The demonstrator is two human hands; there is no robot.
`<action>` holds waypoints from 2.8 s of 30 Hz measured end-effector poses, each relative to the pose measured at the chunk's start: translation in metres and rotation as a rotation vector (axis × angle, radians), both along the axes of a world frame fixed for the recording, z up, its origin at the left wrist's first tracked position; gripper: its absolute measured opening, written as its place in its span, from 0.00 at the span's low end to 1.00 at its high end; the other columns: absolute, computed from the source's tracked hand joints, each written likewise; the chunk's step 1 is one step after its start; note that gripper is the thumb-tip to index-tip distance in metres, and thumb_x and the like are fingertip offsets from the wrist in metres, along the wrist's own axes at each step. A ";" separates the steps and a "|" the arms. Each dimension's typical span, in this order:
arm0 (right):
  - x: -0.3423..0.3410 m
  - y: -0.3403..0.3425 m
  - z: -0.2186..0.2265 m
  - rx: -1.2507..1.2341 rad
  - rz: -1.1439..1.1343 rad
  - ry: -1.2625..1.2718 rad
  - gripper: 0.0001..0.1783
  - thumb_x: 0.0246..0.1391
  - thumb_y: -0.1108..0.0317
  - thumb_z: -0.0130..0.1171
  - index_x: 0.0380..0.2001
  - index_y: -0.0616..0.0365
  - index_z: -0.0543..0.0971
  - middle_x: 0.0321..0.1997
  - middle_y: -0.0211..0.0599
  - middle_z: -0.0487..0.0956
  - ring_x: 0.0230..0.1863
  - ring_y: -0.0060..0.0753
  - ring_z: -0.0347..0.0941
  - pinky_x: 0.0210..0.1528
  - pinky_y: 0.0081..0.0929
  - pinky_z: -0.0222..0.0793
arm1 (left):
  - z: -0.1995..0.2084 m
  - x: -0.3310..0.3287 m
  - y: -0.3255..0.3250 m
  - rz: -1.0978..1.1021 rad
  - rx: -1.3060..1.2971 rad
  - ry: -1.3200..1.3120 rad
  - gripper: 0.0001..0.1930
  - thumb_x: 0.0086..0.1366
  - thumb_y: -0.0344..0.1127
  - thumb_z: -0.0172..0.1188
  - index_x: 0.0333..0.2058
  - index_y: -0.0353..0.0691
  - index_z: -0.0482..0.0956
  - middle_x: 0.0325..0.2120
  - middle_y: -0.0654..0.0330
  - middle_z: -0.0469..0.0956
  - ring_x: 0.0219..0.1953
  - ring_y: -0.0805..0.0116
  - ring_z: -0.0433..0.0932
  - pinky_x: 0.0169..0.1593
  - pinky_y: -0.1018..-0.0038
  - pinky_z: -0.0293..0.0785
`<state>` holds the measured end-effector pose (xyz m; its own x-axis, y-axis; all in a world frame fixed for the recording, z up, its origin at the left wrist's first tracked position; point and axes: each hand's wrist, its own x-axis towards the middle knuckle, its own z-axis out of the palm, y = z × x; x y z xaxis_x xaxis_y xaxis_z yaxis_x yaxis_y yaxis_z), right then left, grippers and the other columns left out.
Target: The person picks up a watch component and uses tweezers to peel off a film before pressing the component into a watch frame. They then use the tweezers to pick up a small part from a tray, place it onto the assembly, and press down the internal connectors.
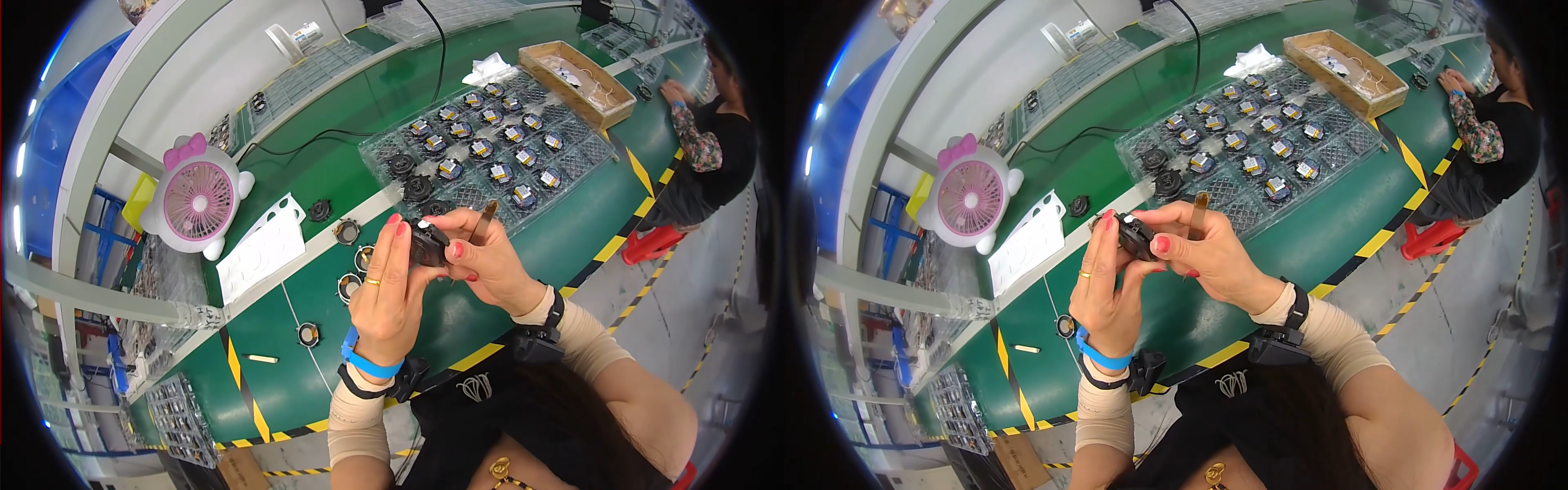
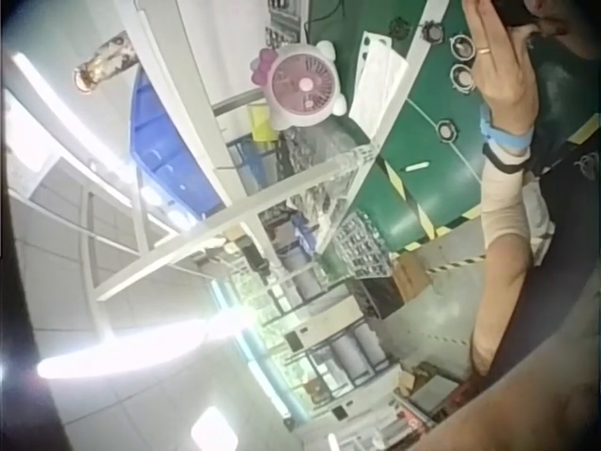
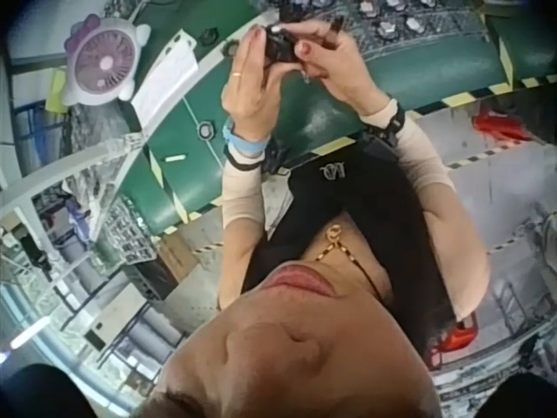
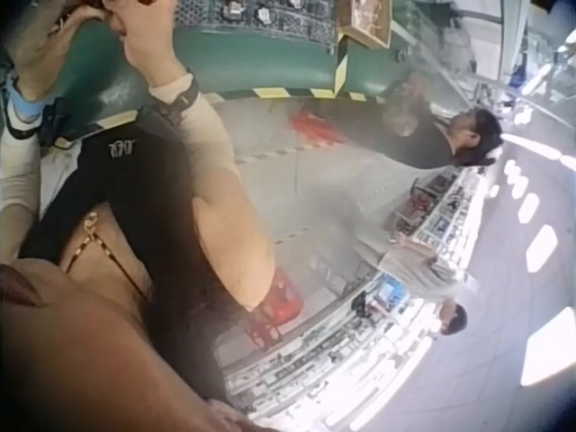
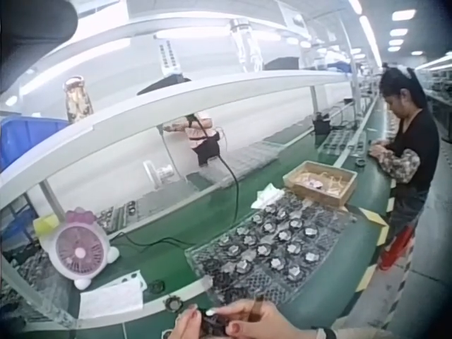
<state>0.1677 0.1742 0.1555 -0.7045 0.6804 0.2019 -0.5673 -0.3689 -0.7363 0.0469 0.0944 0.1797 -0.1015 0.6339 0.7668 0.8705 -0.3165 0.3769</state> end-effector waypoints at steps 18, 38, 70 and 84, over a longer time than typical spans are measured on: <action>0.006 0.004 -0.004 -0.231 0.106 0.096 0.13 0.56 0.63 0.50 0.43 0.54 0.72 0.27 0.22 0.72 0.13 0.10 0.45 0.17 0.14 0.44 | -0.006 0.009 0.013 0.027 -0.009 0.013 0.26 0.44 0.16 0.62 0.46 0.32 0.70 0.46 0.48 0.70 0.28 0.69 0.78 0.31 0.78 0.75; 0.010 0.008 -0.007 -0.376 0.127 0.118 0.14 0.57 0.60 0.47 0.44 0.54 0.70 0.30 0.26 0.73 0.13 0.10 0.47 0.17 0.14 0.47 | -0.008 0.018 0.024 -0.021 -0.081 -0.184 0.27 0.44 0.19 0.64 0.46 0.31 0.69 0.48 0.48 0.69 0.30 0.69 0.78 0.34 0.77 0.77; -0.018 0.059 -0.034 -0.529 0.203 0.102 0.17 0.56 0.60 0.50 0.46 0.57 0.71 0.20 0.22 0.65 0.14 0.12 0.48 0.18 0.15 0.45 | -0.029 -0.007 0.068 0.095 -0.159 -0.033 0.27 0.45 0.16 0.61 0.47 0.32 0.69 0.49 0.49 0.68 0.29 0.71 0.78 0.31 0.78 0.76; -0.011 0.063 -0.035 -0.472 0.173 0.079 0.15 0.54 0.63 0.52 0.44 0.59 0.74 0.20 0.21 0.68 0.14 0.11 0.47 0.16 0.15 0.42 | -0.028 0.002 0.072 0.104 -0.141 -0.095 0.26 0.43 0.21 0.65 0.45 0.31 0.70 0.46 0.47 0.70 0.32 0.63 0.79 0.32 0.76 0.77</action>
